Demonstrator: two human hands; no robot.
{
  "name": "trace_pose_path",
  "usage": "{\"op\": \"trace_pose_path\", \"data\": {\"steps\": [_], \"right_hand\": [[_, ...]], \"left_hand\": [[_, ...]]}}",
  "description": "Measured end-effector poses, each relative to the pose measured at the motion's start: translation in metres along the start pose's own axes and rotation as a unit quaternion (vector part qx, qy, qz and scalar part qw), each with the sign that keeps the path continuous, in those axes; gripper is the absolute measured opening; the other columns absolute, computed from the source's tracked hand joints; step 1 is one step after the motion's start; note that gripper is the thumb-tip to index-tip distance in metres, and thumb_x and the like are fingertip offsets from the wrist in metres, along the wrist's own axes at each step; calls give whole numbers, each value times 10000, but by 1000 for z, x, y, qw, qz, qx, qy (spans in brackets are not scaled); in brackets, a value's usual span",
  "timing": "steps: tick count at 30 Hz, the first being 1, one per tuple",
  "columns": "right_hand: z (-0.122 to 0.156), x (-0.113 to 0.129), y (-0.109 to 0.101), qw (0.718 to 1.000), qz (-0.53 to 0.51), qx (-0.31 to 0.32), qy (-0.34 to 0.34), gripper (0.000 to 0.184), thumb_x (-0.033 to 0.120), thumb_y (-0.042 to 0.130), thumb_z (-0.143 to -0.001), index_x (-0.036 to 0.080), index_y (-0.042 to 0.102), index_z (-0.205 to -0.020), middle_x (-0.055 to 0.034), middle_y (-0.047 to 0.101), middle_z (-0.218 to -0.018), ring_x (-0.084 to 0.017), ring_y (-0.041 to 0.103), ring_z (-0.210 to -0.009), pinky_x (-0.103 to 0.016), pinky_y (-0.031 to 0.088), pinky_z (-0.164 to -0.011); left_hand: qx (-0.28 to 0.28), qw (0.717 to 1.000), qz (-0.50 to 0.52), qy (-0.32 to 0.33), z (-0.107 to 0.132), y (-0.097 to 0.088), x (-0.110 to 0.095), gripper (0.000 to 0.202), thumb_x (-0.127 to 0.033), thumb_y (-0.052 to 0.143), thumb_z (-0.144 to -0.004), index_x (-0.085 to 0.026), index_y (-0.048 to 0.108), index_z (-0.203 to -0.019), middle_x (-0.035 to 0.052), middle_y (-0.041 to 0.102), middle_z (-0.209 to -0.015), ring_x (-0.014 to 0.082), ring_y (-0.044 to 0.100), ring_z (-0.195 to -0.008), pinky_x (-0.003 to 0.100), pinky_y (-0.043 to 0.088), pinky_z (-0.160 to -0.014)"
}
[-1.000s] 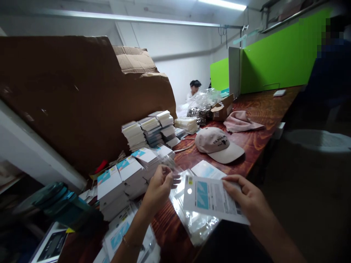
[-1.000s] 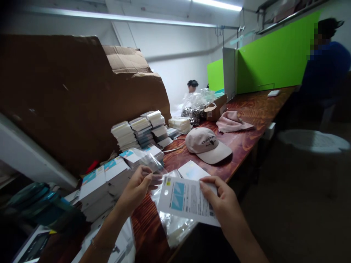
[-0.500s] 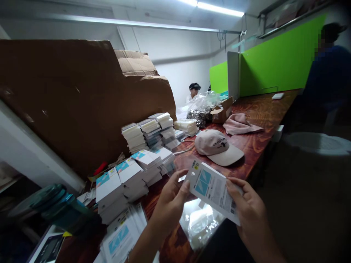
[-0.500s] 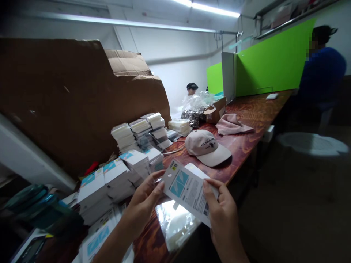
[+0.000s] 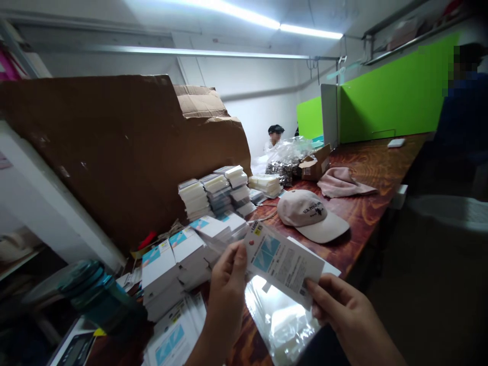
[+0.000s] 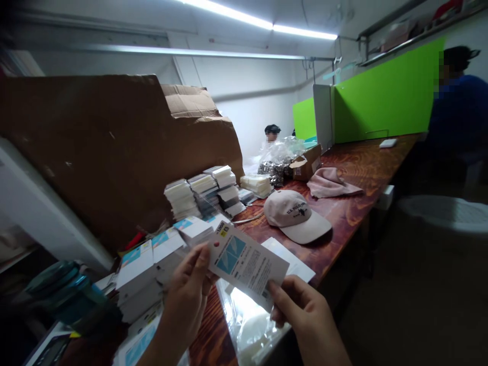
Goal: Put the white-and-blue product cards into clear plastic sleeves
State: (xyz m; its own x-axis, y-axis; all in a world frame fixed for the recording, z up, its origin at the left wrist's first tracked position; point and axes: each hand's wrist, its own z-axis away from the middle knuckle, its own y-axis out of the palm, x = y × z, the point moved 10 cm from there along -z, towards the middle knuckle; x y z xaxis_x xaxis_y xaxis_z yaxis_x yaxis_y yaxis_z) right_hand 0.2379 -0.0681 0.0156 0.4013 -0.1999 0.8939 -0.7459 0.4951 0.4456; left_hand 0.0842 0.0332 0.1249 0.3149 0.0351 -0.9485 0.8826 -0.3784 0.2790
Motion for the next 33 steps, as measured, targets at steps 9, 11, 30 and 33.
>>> {"op": "trace_pose_path", "data": {"steps": [9,11,30,33], "right_hand": [[6,-6,-2,999,26,37,4,279,445,692,-792,170,709,-834,2,616,-598,-119,549,-578,-196,450,-545],[7,-6,2,999,13,44,18,295,458,688,-791,169,714,-846,-14,640,-644,-144,585,-625,-220,489,-590],[9,-9,18,981,-167,45,91,564,403,783,-704,193,585,-1189,-79,740,-927,-263,683,-961,-414,484,-939],[5,-11,10,987,-140,4,82,718,459,775,-684,177,483,-1277,-95,743,-878,-281,700,-905,-419,516,-864]], "left_hand": [[73,993,-80,-39,21,24,24,315,-436,627,-826,-152,677,-955,43,698,-844,170,615,-812,252,509,-726],[101,988,-117,-26,22,30,23,337,-456,603,-837,-146,681,-947,46,694,-846,167,594,-808,263,500,-755],[241,904,-349,52,20,47,48,468,-473,369,-927,-148,705,-925,80,702,-865,210,608,-823,271,447,-752],[251,909,-331,39,18,46,47,483,-482,360,-927,-169,727,-901,68,710,-865,212,611,-840,277,454,-795]]}}
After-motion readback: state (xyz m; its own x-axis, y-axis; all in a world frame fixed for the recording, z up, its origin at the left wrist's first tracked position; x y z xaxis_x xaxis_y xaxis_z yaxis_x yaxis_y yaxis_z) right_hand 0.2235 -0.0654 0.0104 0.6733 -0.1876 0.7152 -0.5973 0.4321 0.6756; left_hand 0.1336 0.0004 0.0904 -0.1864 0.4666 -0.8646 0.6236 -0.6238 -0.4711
